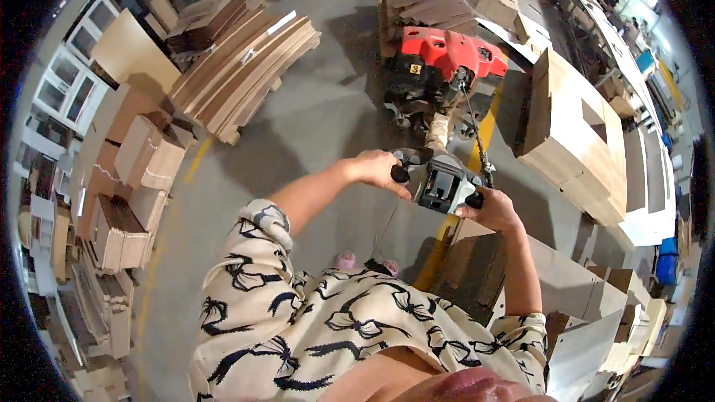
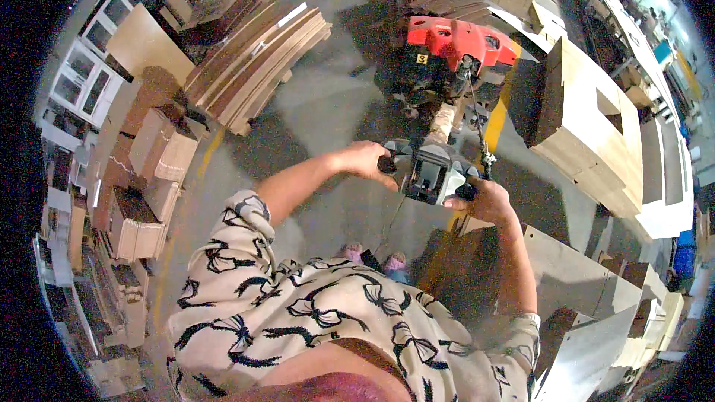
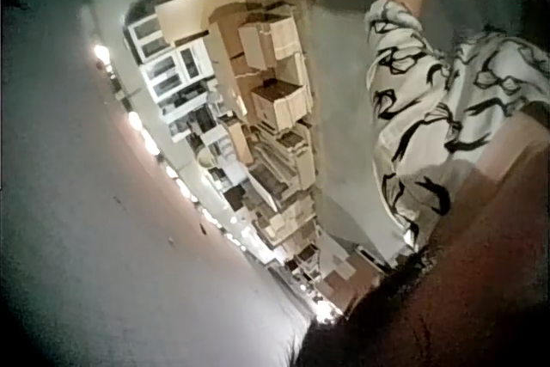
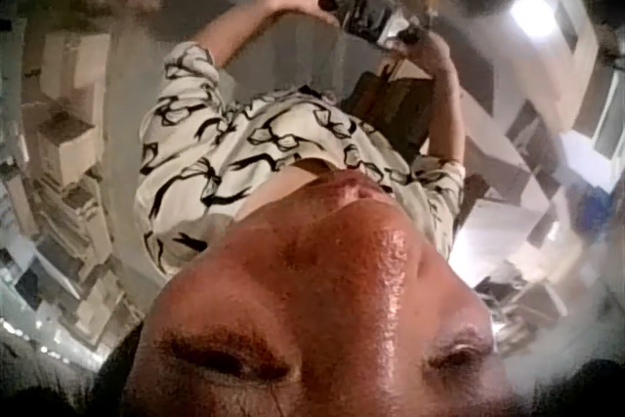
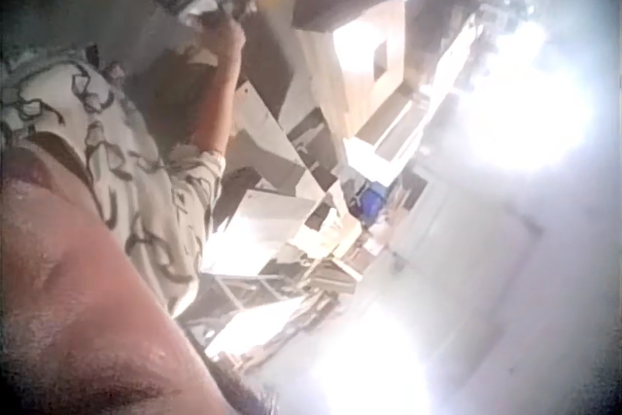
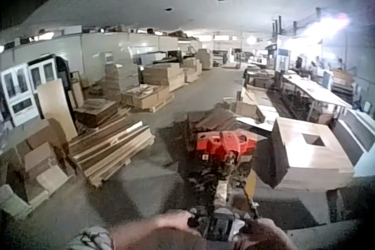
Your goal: The person operates a motorized pallet jack by holding the control handles and maneuvering through a warehouse, passing by numerous stacks of cardboard boxes and wooden furniture panels.
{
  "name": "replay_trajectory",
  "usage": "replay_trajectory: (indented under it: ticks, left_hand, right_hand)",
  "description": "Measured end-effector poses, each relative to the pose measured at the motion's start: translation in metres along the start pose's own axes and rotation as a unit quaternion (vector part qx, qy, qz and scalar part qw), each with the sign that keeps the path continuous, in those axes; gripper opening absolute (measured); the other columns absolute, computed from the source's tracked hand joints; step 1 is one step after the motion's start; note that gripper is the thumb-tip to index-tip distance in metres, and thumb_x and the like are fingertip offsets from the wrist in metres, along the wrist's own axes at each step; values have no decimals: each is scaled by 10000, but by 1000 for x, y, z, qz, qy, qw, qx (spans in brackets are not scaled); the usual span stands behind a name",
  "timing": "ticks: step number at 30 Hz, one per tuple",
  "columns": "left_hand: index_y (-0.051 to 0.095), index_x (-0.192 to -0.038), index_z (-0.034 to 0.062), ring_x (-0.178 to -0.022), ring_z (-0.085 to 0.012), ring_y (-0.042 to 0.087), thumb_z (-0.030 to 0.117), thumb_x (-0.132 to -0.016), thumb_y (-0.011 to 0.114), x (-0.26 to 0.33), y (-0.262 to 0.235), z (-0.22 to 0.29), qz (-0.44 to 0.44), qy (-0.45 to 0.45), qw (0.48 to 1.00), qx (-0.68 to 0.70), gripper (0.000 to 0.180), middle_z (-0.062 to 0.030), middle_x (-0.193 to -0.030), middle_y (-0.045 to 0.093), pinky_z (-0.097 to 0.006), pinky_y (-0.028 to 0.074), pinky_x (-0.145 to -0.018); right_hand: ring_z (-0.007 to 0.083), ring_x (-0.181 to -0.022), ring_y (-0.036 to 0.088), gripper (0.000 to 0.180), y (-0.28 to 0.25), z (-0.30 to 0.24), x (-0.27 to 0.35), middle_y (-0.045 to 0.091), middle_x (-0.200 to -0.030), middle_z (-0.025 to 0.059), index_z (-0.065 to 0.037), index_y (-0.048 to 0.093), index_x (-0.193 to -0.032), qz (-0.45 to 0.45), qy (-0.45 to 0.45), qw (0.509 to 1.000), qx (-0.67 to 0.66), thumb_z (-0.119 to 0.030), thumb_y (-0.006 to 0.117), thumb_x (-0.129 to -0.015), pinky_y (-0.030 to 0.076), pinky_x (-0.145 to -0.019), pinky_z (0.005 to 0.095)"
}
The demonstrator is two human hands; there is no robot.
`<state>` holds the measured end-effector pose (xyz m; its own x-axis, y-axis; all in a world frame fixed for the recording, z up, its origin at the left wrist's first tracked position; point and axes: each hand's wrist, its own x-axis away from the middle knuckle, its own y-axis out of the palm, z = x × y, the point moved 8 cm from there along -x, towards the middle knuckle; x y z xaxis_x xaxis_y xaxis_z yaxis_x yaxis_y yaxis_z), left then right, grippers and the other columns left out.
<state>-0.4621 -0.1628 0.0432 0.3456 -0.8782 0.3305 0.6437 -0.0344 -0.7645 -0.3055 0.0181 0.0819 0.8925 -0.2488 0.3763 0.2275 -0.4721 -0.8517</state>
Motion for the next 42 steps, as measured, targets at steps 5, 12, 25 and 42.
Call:
replay_trajectory:
  ticks: [5, 12, 25, 42]
  left_hand:
    - [650, -974, 77, -878, -278, 625, 701, -517, 695, 4, -16, -11, 12, 14, 999, -30, 775, -140, -898, 660, -377, 490, -762]
    - [652, -980, 94, -872, -268, 627, 719, -507, 687, 33, -70, -61, 2, 67, 996, -57, 785, -126, -893, 663, -371, 490, -754]
    - [677, -887, 111, -824, -267, 639, 592, -541, 749, 30, -34, -131, -36, 74, 995, -65, 597, -107, -857, 672, -376, 499, -722]
    - [638, -777, 78, -525, -107, 554, 455, -646, 759, 24, -25, -87, -146, 2, 989, 6, 417, -25, -608, 587, -284, 455, -481]
  right_hand:
    - [310, -833, 636, 764, -4, -20, -5, 665, -848, 135, -62, 643, -964, 63, 2, 997, 41, -706, 675, -554, 499, -735, 393]
    - [296, -805, 646, 745, 3, -94, -25, 669, -841, 125, -68, 647, -966, 62, 56, 996, 2, -686, 696, -553, 499, -726, 383]
    - [280, -799, 642, 593, 93, -108, -60, 665, -825, 96, -122, 648, -954, 31, 107, 994, -15, -615, 699, -628, 489, -710, 378]
    - [338, -898, 620, 808, 62, -87, -9, 653, -892, 175, -67, 621, -1010, 59, 99, 993, -12, -747, 626, -575, 483, -767, 410]
